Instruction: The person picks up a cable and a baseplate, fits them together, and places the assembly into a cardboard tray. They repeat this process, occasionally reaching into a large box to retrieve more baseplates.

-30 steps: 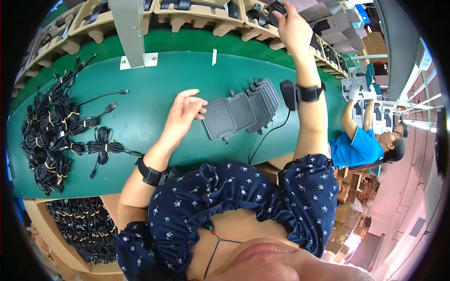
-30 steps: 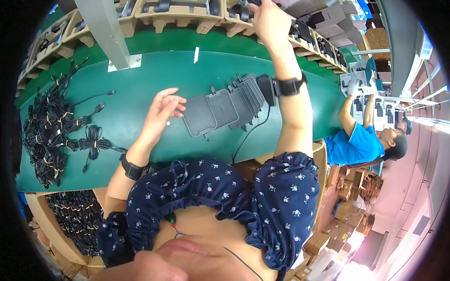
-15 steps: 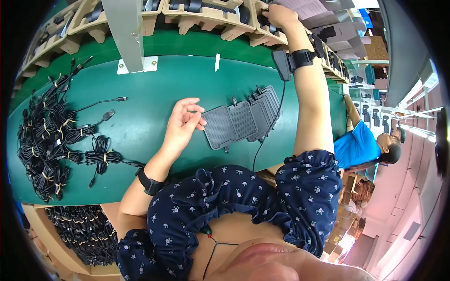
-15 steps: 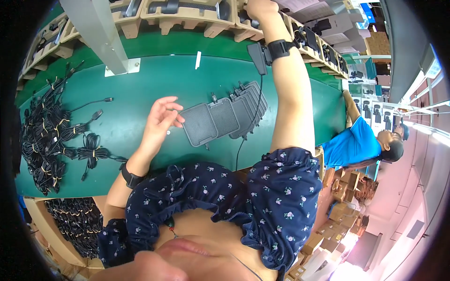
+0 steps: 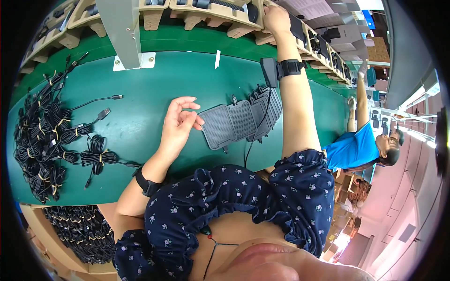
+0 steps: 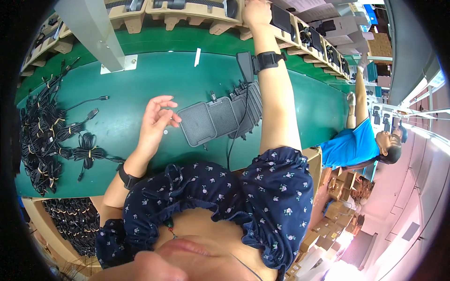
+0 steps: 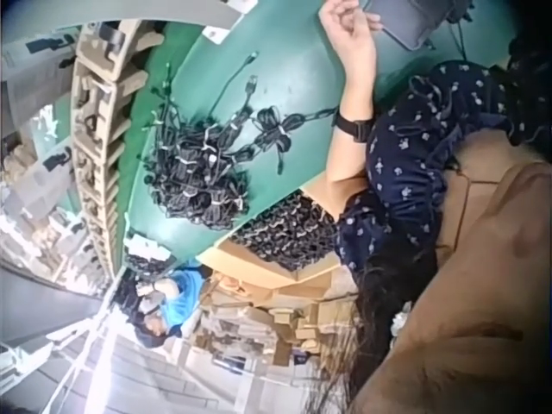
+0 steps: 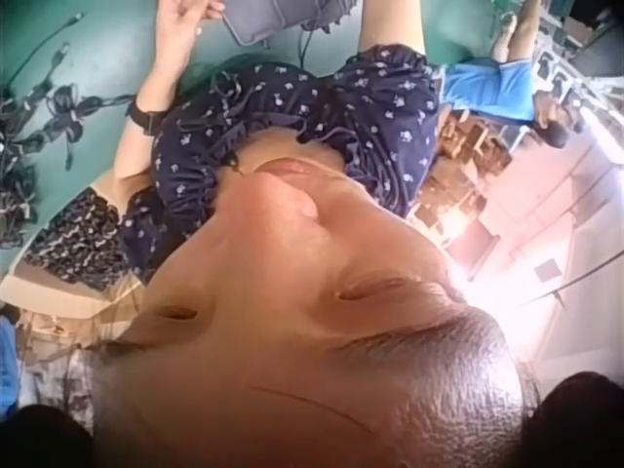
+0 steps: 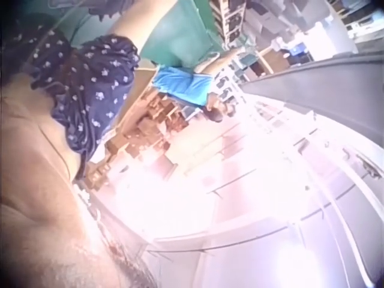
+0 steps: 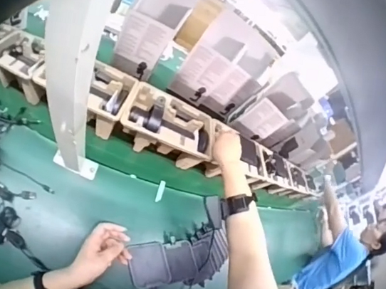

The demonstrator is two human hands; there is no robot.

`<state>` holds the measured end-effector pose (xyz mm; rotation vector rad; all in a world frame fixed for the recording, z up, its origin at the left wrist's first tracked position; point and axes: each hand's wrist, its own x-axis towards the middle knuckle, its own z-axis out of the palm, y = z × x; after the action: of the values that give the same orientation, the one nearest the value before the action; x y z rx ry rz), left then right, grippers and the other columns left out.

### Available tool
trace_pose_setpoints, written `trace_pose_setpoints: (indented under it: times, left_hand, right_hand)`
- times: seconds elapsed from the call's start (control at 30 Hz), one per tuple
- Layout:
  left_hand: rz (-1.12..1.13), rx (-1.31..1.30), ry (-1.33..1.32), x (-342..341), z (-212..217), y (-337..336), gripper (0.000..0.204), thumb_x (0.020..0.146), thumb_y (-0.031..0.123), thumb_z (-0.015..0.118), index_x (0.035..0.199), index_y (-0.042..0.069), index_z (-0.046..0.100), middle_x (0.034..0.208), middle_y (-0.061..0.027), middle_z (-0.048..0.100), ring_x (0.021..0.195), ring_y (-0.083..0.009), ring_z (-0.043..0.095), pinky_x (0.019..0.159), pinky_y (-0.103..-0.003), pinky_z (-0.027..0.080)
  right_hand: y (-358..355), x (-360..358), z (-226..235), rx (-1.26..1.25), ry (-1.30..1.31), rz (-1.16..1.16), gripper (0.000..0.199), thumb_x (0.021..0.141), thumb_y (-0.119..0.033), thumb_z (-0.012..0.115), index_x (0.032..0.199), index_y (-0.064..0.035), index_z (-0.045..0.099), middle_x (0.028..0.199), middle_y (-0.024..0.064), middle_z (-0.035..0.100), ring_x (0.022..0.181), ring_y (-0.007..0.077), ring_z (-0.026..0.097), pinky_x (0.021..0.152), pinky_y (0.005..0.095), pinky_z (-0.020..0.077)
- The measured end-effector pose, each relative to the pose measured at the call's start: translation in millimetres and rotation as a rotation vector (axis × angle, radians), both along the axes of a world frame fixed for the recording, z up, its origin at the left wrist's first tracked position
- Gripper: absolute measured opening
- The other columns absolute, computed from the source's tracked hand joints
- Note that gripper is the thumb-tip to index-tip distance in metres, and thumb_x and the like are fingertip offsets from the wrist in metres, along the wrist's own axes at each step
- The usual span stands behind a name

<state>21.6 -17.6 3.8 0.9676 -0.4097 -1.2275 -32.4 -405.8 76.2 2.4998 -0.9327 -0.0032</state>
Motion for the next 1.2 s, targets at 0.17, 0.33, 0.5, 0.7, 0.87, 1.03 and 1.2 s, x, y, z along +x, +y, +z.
trace_pose_setpoints:
  times: [0.17,0.33,0.5,0.7,0.87,1.03,1.2]
  left_hand:
    - [-0.001,0.013,-0.012,1,1,4,0.024,0.087,0.0,0.045,0.11,0.001,0.044,0.101,-0.0099,0.049,0.072,-0.0128,0.057,0.061,-0.025,0.05]
    - [0.002,0.025,-0.005,-2,0,4,0.019,0.087,0.0,0.043,0.107,0.001,0.045,0.1,-0.0095,0.05,0.07,-0.0128,0.057,0.062,-0.024,0.049]
    - [0.001,0.048,-0.049,-1,0,4,0.018,0.088,-0.001,0.04,0.105,0.0,0.046,0.096,-0.0084,0.052,0.068,-0.0127,0.057,0.062,-0.024,0.048]
    - [-0.005,0.052,-0.054,-1,0,2,0.017,0.088,-0.001,0.038,0.103,0.0,0.046,0.092,-0.0082,0.054,0.066,-0.0126,0.057,0.062,-0.024,0.048]
    - [0.006,0.062,-0.071,0,-1,5,0.017,0.088,-0.001,0.038,0.103,0.0,0.046,0.09,-0.0081,0.054,0.065,-0.0125,0.057,0.061,-0.023,0.047]
    - [-0.017,0.061,-0.112,-1,0,1,0.017,0.087,-0.003,0.038,0.103,-0.001,0.046,0.092,-0.009,0.054,0.065,-0.0119,0.057,0.06,-0.023,0.047]
    - [-0.026,0.015,-0.163,-1,-11,-8,0.019,0.087,0.0,0.04,0.105,0.0,0.048,0.1,-0.0099,0.051,0.073,-0.014,0.057,0.062,-0.025,0.047]
  right_hand:
    - [-2,8,-8,0.125,-0.555,-0.153,0.021,0.078,-0.018,0.053,0.08,0.0013,0.061,0.08,0.0234,0.061,0.08,0.0388,0.059,0.074,0.0436,0.0468]
    - [-8,-7,-11,0.068,-1.181,-0.2,0.019,0.071,-0.017,0.06,0.081,-0.0008,0.056,0.075,0.0211,0.061,0.075,0.0377,0.059,0.071,0.0403,0.0461]
    - [4,-4,-10,0.112,-0.958,-0.168,0.017,0.079,-0.02,0.059,0.081,-0.0034,0.055,0.074,0.02,0.06,0.073,0.0381,0.058,0.069,0.0428,0.0453]
    - [10,-38,-5,0.03,-0.517,0.073,0.014,0.08,-0.015,0.052,0.088,-0.0078,0.061,0.078,0.0183,0.06,0.074,0.037,0.056,0.068,0.043,0.0453]
    - [26,-38,-3,0.096,-0.778,0.098,0.011,0.068,-0.007,0.064,0.075,-0.0025,0.057,0.069,0.0167,0.054,0.071,0.034,0.053,0.064,0.0403,0.0434]
    - [-5,-50,-16,0.034,-0.797,0.034,0.016,0.067,-0.009,0.067,0.071,-0.0019,0.053,0.07,0.0174,0.054,0.069,0.035,0.053,0.064,0.0412,0.0428]
    - [-18,-50,-7,0.18,-0.007,-0.35,0.015,0.078,-0.017,0.053,0.085,-0.005,0.057,0.083,0.0151,0.057,0.081,0.0353,0.054,0.072,0.042,0.044]
